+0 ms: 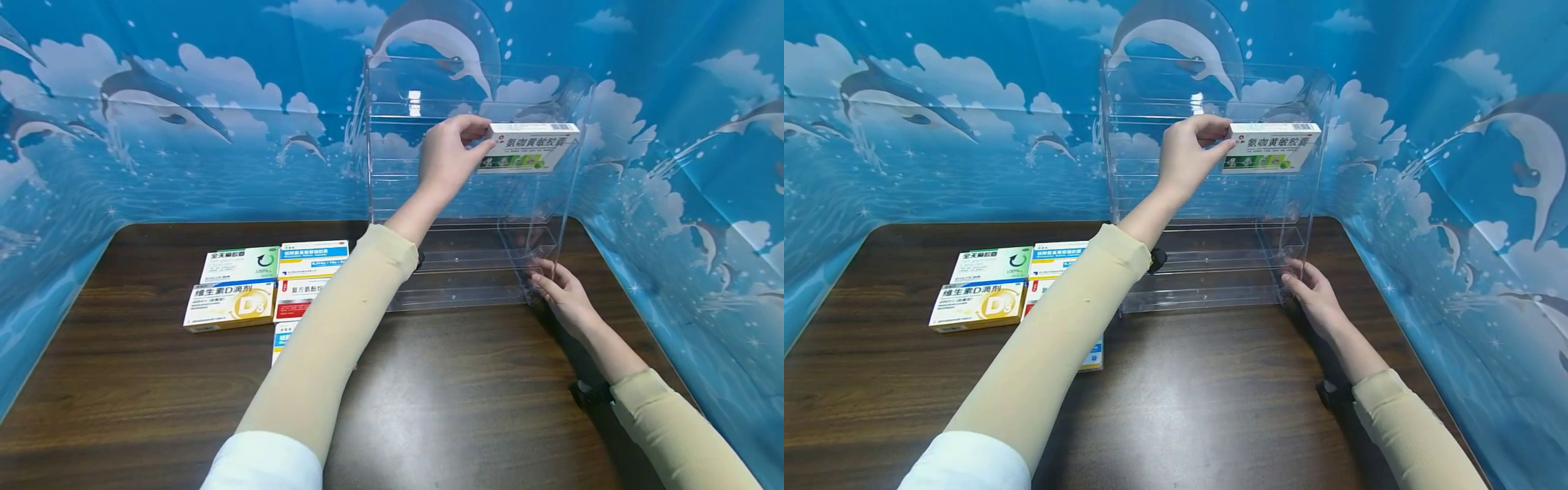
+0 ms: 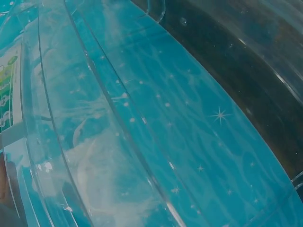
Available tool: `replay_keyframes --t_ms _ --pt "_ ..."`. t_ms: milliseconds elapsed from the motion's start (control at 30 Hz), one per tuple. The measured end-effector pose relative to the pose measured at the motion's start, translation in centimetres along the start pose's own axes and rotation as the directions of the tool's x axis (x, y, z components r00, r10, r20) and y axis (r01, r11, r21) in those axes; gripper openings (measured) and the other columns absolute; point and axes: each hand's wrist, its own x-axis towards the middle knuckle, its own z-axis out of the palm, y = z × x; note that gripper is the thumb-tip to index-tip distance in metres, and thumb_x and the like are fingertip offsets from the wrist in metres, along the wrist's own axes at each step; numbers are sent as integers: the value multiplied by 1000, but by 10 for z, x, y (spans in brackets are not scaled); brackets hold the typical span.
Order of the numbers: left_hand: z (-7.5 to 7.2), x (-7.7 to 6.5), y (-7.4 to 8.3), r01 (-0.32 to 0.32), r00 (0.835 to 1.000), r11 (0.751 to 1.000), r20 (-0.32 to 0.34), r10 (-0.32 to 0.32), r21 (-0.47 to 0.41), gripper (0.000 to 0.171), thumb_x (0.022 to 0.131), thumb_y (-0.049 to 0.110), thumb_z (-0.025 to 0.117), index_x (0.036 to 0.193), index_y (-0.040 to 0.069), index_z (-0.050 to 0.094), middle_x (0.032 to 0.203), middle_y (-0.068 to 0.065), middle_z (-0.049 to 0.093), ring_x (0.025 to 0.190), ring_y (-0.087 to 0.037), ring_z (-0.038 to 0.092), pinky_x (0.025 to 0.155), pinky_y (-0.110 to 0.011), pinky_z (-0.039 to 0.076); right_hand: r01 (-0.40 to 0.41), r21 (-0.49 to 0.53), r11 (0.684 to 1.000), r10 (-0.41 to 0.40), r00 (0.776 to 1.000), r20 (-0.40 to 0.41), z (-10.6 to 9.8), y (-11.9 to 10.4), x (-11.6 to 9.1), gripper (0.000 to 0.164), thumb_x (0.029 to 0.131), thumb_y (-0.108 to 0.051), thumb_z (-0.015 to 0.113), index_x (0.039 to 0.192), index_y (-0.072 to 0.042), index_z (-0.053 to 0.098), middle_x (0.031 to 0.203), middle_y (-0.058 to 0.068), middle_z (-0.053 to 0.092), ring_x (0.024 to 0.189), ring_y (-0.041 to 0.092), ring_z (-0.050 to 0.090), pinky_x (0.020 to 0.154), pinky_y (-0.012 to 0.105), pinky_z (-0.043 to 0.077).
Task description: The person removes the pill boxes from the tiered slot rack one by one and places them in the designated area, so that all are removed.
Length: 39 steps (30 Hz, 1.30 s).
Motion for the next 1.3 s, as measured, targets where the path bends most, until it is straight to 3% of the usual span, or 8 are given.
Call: replay_keyframes --t_ms 367,667,900,1100,1300 --pt "-8 -6 -7 -50 996 987 -76 39 -154 28 99 12 77 126 4 76 118 -10 80 106 -17 77 92 -11 57 -7 5 1000 7 1000 10 4 1 2 23 111 -9 54 129 -22 59 118 -17 68 114 -3 65 96 11 52" --pt "-12 -4 -8 -40 995 955 -99 11 -293 29 99 7 76 127 1 75 123 -15 78 113 -22 76 95 -13 58 -25 -19 1000 25 1000 -5 1 -1 1 24 111 -11 54 134 -18 54 122 -16 66 115 -3 63 96 9 51" --pt "-23 -5 -3 -95 984 928 -173 33 -361 29 98 4 76 126 -3 74 123 -19 78 113 -26 76 95 -16 59 -31 -29 999 30 999 -12 0 -1 1 27 111 -12 55 138 -14 52 121 -17 65 116 -3 62 96 9 51" --pt "-40 -5 10 -38 984 889 -174 -48 -457 28 97 2 77 124 -4 75 123 -19 78 113 -23 76 96 -18 60 -21 -27 999 21 1000 -10 0 -2 1 28 111 -12 55 139 -13 52 121 -18 65 116 -3 62 96 9 51" --pt "-62 -14 17 17 983 847 -146 -111 -531 28 96 1 77 124 -4 75 123 -19 78 110 -24 76 95 -23 62 1 -18 1000 -1 1000 -2 0 0 0 24 111 -9 54 134 -17 57 119 -17 68 114 -2 65 96 10 52"
